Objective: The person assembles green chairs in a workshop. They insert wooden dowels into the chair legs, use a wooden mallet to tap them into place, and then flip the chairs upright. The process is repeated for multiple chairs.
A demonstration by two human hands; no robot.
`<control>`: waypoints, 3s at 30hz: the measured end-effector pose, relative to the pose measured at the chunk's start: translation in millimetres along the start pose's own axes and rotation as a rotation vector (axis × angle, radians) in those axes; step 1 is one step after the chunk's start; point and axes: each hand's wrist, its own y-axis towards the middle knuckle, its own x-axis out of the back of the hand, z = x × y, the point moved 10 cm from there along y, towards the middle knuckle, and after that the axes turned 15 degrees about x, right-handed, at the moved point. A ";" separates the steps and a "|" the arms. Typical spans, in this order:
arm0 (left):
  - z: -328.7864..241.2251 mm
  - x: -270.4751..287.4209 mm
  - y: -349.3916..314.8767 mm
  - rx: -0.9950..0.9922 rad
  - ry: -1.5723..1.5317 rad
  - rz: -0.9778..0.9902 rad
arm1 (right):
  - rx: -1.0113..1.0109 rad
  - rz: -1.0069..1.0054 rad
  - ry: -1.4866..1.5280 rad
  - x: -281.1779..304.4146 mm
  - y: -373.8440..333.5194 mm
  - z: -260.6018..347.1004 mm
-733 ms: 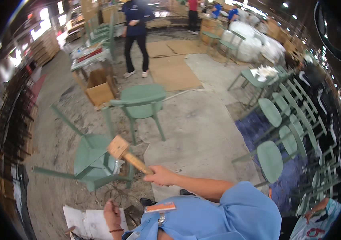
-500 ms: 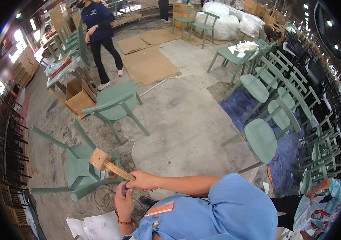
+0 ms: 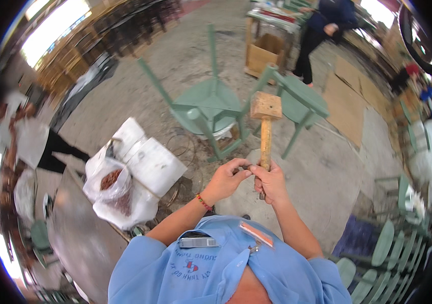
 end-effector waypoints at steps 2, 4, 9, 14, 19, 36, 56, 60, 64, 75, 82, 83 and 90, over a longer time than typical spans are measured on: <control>-20.3 24.2 -5.9 -0.142 0.112 -0.152 | -0.001 0.036 -0.011 -9.8 7.6 5.8; -39.8 63.7 -5.7 -0.260 0.115 -0.331 | 0.000 0.059 -0.014 -21.7 11.7 13.7; -57.2 189.7 30.4 -0.143 0.017 -0.523 | 0.013 0.168 -0.145 -39.5 20.3 27.5; -34.6 192.8 74.8 -0.019 -0.294 -0.179 | 0.020 0.228 -0.235 -37.9 25.6 37.1; -22.7 189.7 87.2 0.027 -0.275 -0.139 | 0.016 0.235 -0.391 -38.1 25.0 45.9; -12.0 187.0 91.0 -0.038 -0.372 -0.125 | 0.455 0.426 -1.183 -92.2 40.6 120.0; -3.9 192.5 63.4 -0.094 0.309 -0.740 | 1.085 0.508 -0.286 -152.5 -2.0 252.5; -11.1 175.9 80.0 -0.044 0.341 -0.689 | 0.837 0.403 -1.094 -98.5 48.9 147.3; -15.0 164.0 74.8 -0.163 0.398 -0.707 | 0.474 0.357 -1.270 -2.5 57.7 116.7; 33.6 341.1 -103.3 -0.015 0.172 -1.077 | -0.202 0.327 -0.858 70.0 -61.2 -100.8; 96.2 466.5 -233.6 0.655 0.651 -0.999 | -0.307 0.735 -0.559 -144.5 -26.7 -226.7; 108.2 471.1 -230.3 0.665 0.655 -0.964 | -0.314 0.731 -0.572 -178.7 -16.4 -237.6; 144.6 470.1 -180.2 0.708 1.026 -0.869 | -0.465 0.775 -0.441 -342.5 37.7 -321.9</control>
